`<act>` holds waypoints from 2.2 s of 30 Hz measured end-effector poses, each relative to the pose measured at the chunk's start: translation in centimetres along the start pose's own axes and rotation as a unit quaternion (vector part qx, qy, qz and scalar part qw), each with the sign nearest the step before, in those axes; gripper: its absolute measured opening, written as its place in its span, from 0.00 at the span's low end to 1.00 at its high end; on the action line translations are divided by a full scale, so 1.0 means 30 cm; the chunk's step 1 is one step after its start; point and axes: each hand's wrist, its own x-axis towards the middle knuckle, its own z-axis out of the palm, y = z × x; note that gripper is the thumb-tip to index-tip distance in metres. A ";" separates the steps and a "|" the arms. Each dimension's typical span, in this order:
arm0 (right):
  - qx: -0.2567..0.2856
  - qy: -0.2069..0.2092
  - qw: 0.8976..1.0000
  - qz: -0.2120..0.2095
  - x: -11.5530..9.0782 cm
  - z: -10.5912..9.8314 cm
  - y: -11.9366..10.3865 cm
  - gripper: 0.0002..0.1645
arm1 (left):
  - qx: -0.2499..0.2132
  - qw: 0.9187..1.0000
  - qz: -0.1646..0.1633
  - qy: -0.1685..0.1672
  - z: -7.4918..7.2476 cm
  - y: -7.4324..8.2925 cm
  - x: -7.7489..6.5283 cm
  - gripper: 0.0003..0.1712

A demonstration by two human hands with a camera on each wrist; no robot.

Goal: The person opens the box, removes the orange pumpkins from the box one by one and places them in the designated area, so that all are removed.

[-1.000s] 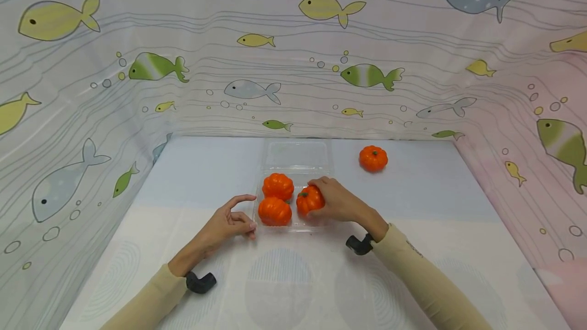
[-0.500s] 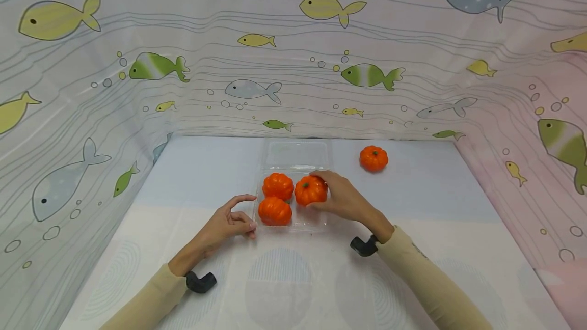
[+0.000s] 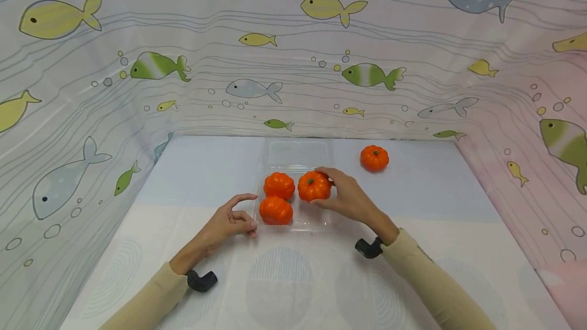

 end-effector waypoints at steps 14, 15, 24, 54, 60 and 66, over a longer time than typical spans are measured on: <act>0.001 0.040 0.999 -0.003 -0.012 -0.021 0.031 0.48 | 0.005 1.000 0.008 -0.005 -0.004 -0.009 0.005 0.44; 0.000 0.041 0.999 -0.003 -0.013 -0.023 0.033 0.48 | 0.005 1.000 0.006 -0.003 -0.004 -0.009 0.005 0.44; 0.014 0.053 0.998 0.008 -0.028 -0.041 0.052 0.49 | 0.008 1.000 0.003 0.002 -0.002 -0.009 0.002 0.44; -0.023 0.117 0.992 0.036 -0.122 -0.137 0.162 0.48 | 0.002 1.000 -0.002 0.004 0.004 0.001 0.005 0.43; -0.020 0.132 0.990 0.044 -0.135 -0.158 0.186 0.46 | 0.004 1.000 -0.003 0.004 0.007 0.004 0.004 0.43; -0.022 0.144 0.987 0.061 -0.152 -0.180 0.210 0.47 | 0.007 1.000 -0.003 0.005 0.005 0.000 0.005 0.43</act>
